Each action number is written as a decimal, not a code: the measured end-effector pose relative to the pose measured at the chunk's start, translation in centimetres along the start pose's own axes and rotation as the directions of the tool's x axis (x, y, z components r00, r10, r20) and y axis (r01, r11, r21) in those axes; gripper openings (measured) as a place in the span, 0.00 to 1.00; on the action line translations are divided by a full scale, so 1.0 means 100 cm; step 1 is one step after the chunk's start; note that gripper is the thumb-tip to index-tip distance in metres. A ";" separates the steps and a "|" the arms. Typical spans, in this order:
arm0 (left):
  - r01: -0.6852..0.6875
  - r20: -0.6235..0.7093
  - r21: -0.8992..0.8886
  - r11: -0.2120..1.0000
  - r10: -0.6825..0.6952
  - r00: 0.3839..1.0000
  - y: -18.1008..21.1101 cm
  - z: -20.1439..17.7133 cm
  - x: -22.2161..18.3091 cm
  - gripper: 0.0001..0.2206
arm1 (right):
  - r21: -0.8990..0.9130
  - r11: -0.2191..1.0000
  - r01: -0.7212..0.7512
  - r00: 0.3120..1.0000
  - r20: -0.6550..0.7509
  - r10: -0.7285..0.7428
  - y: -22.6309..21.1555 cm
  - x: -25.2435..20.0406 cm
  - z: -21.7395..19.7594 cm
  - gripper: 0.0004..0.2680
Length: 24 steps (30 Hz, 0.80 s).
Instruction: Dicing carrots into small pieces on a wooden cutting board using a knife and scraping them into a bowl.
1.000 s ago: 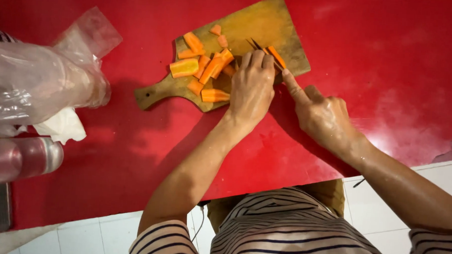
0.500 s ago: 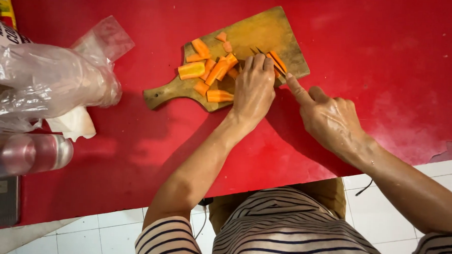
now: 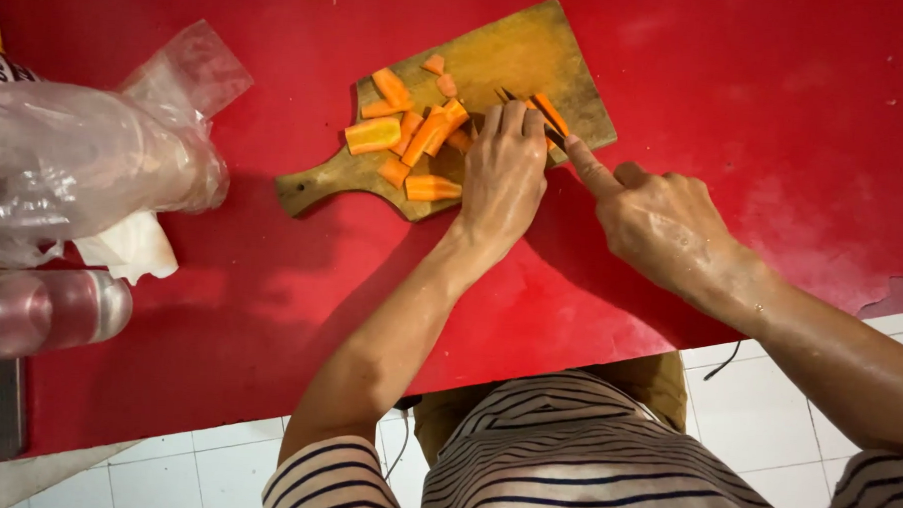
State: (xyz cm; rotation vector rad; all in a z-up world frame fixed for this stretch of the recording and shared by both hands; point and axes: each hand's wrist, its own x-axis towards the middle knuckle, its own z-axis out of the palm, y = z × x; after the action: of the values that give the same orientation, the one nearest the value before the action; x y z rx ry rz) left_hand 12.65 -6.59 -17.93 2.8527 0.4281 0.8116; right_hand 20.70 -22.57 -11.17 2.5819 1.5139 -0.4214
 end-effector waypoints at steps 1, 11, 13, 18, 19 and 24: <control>-0.005 -0.014 0.026 1.000 0.006 1.000 -0.001 0.003 -0.001 0.17 | -0.001 1.000 0.009 1.000 -0.016 -0.009 0.002 0.001 0.006 0.27; 0.010 -0.073 0.088 0.996 -0.004 0.997 0.001 0.008 0.000 0.14 | 0.107 0.992 0.067 0.974 -0.223 -0.041 -0.004 0.015 0.041 0.26; 0.010 -0.073 0.097 0.995 -0.003 0.997 0.002 0.005 -0.001 0.14 | 0.113 0.991 0.078 0.966 -0.254 -0.047 -0.004 0.014 0.043 0.26; -0.004 -0.077 0.084 0.996 0.011 0.997 -0.002 0.003 -0.004 0.13 | 0.205 0.961 0.184 0.907 -0.412 -0.086 0.013 0.027 0.064 0.22; 0.001 -0.027 0.049 0.999 0.001 1.000 -0.002 0.001 -0.004 0.16 | 0.325 0.931 0.165 0.931 -0.364 -0.038 0.011 0.025 0.054 0.20; 0.030 0.055 -0.032 0.999 -0.028 0.998 -0.007 -0.001 0.002 0.21 | 0.532 0.836 0.131 0.959 -0.282 0.029 0.009 0.027 0.042 0.15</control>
State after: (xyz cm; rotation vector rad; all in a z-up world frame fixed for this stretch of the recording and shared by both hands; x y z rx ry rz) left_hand 12.56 -5.84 -17.93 2.8236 0.4440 0.7274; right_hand 21.93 -21.77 -15.96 3.1587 1.7696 -0.5928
